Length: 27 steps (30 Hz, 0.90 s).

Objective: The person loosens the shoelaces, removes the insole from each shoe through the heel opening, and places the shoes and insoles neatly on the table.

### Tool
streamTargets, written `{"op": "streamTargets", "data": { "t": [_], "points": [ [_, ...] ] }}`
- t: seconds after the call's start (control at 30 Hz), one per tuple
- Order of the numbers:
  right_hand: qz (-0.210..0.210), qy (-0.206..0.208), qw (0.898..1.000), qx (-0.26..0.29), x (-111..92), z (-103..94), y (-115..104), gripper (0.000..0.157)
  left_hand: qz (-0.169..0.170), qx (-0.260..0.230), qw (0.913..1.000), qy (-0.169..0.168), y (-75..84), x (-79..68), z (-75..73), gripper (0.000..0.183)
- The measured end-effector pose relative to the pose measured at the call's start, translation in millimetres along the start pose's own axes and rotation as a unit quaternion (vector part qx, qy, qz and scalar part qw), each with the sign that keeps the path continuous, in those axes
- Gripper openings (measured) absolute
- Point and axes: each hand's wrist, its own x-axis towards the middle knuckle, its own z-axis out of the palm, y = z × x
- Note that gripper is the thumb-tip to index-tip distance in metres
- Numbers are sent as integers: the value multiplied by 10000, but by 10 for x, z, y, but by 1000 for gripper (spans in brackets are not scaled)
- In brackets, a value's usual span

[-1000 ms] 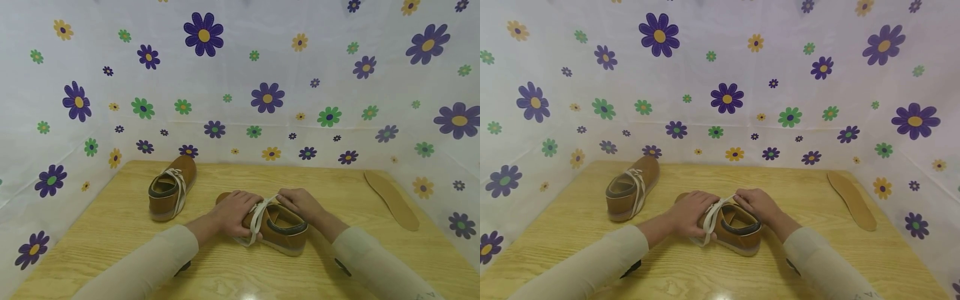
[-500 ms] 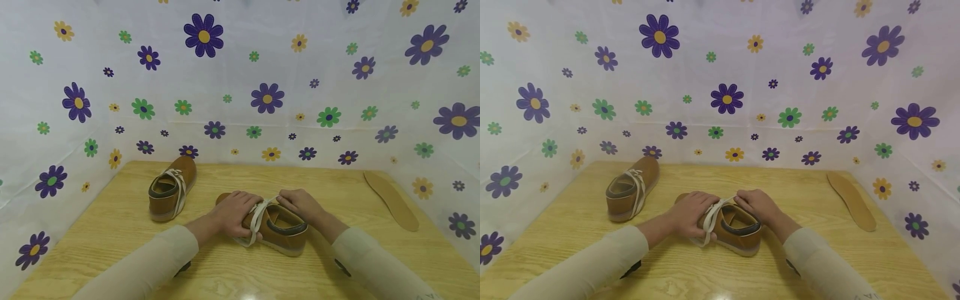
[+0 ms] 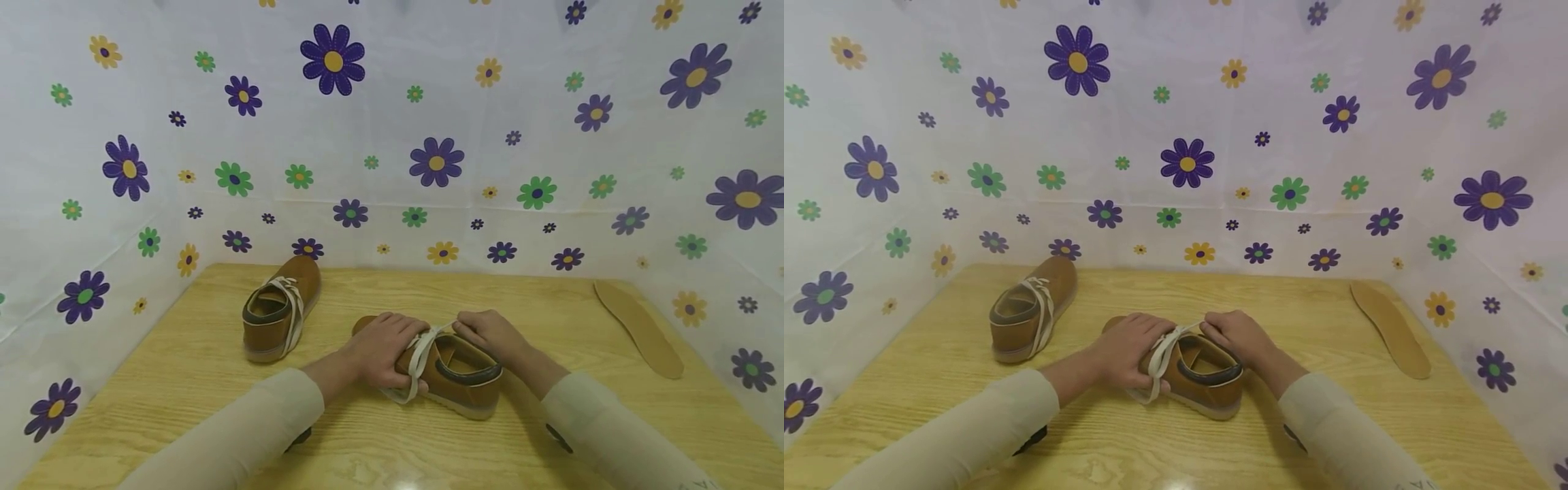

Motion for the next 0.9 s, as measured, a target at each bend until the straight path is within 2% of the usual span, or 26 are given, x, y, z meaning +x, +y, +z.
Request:
{"op": "streamTargets", "data": {
  "t": [0.5, 0.9],
  "points": [
    [79, -85, 9999, -71, 10, 16, 17, 35, 72, 1, 9999, 107, -4, -16, -8, 94],
    [215, -127, 9997, -73, 9, 22, 15, 40, 22, 54, 10000, 26, -2, -14, -1, 95]
  ]
}}
